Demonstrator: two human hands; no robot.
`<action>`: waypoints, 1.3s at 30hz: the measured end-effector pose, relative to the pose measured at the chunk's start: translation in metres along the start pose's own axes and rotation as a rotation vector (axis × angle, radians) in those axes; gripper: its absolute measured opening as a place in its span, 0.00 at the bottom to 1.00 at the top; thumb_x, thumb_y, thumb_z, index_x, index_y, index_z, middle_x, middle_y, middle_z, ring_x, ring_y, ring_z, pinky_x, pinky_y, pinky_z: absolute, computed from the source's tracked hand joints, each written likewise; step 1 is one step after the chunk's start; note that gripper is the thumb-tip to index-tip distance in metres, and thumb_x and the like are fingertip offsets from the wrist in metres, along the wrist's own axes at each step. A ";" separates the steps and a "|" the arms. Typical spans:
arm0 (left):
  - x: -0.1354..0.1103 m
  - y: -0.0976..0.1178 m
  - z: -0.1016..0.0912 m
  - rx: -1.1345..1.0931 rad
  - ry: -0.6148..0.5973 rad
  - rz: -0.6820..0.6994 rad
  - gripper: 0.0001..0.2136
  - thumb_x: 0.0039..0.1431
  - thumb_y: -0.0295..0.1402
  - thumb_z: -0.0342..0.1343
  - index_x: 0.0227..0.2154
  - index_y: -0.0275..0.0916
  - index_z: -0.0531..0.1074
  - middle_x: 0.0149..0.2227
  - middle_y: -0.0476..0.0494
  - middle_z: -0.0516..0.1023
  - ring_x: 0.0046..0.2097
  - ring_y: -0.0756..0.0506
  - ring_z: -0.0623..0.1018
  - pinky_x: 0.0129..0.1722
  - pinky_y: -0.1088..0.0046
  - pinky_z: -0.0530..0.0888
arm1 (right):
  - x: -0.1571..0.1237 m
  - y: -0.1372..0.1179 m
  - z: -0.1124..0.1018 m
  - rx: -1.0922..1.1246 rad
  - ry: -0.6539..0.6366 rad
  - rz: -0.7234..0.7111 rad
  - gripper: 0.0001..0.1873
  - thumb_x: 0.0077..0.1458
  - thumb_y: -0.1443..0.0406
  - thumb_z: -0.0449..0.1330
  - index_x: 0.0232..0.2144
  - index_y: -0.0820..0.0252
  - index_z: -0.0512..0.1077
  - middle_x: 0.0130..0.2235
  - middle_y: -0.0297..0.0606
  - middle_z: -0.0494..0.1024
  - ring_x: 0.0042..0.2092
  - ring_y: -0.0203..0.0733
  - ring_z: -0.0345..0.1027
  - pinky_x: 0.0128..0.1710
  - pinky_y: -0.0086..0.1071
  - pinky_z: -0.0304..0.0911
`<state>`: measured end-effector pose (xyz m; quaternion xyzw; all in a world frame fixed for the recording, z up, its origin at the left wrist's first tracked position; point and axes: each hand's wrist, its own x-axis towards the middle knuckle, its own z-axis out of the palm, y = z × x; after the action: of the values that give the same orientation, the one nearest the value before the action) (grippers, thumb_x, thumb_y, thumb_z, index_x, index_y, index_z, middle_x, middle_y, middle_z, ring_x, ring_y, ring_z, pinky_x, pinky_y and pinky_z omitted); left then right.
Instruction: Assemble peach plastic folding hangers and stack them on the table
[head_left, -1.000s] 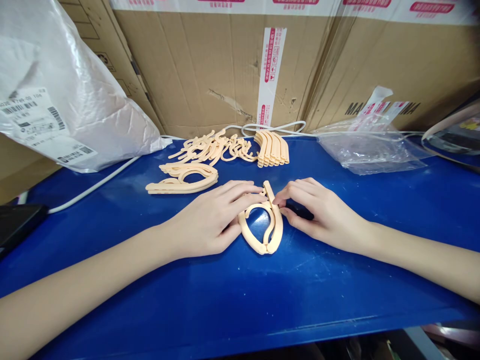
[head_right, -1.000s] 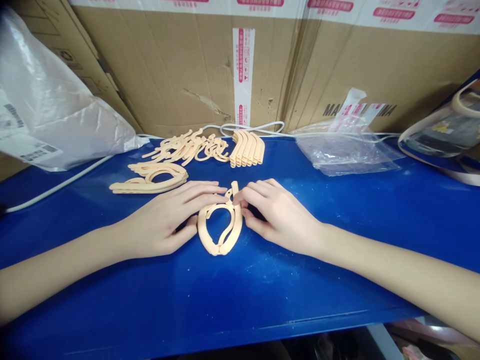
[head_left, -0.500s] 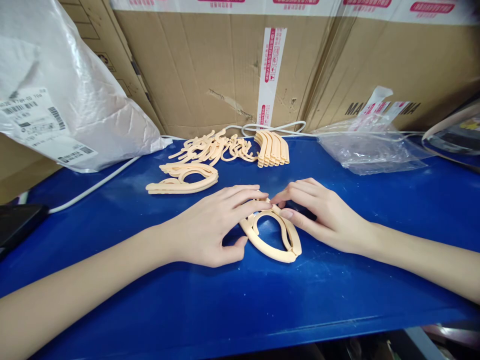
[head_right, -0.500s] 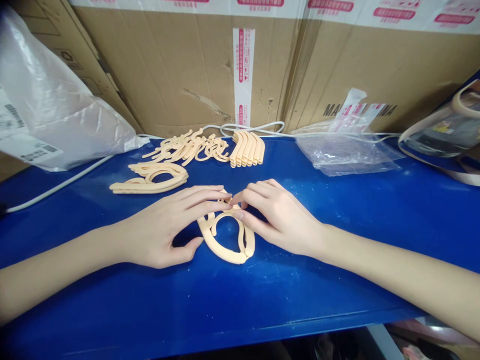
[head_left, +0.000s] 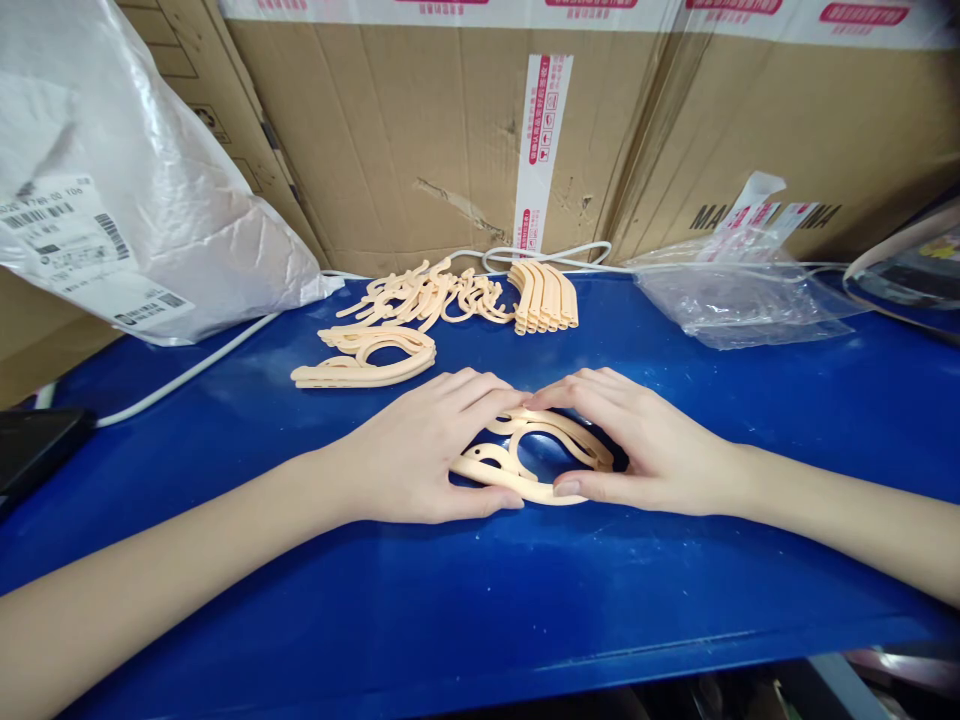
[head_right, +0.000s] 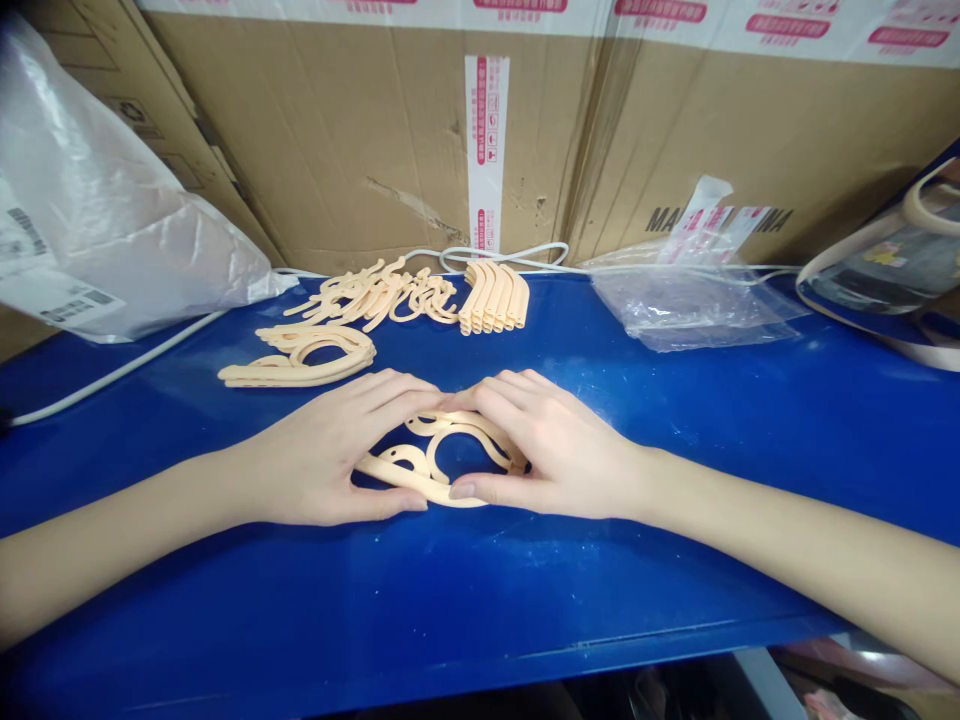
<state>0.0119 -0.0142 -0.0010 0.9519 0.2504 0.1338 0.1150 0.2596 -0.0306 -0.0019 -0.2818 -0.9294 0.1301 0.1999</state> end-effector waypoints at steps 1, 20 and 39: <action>0.000 0.000 0.000 0.009 0.006 0.004 0.29 0.56 0.47 0.59 0.55 0.36 0.63 0.51 0.38 0.71 0.50 0.39 0.70 0.50 0.60 0.70 | 0.000 0.000 0.000 -0.015 -0.011 0.002 0.27 0.58 0.51 0.58 0.54 0.59 0.63 0.51 0.43 0.74 0.47 0.47 0.67 0.46 0.40 0.60; -0.003 0.003 0.001 0.315 0.286 0.045 0.31 0.58 0.48 0.56 0.56 0.30 0.61 0.51 0.30 0.70 0.48 0.36 0.73 0.45 0.56 0.73 | 0.002 -0.003 -0.003 0.574 0.112 0.563 0.22 0.60 0.48 0.54 0.27 0.59 0.66 0.26 0.29 0.62 0.27 0.33 0.53 0.26 0.29 0.51; -0.003 0.009 0.001 0.460 0.284 0.117 0.29 0.60 0.42 0.55 0.57 0.24 0.60 0.54 0.27 0.71 0.53 0.34 0.73 0.51 0.56 0.71 | 0.002 -0.004 -0.003 0.698 0.153 0.578 0.22 0.61 0.49 0.54 0.25 0.60 0.67 0.24 0.29 0.61 0.26 0.31 0.53 0.24 0.27 0.51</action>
<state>0.0135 -0.0234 -0.0004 0.9376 0.2324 0.2118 -0.1483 0.2571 -0.0320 0.0024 -0.4540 -0.6958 0.4645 0.3064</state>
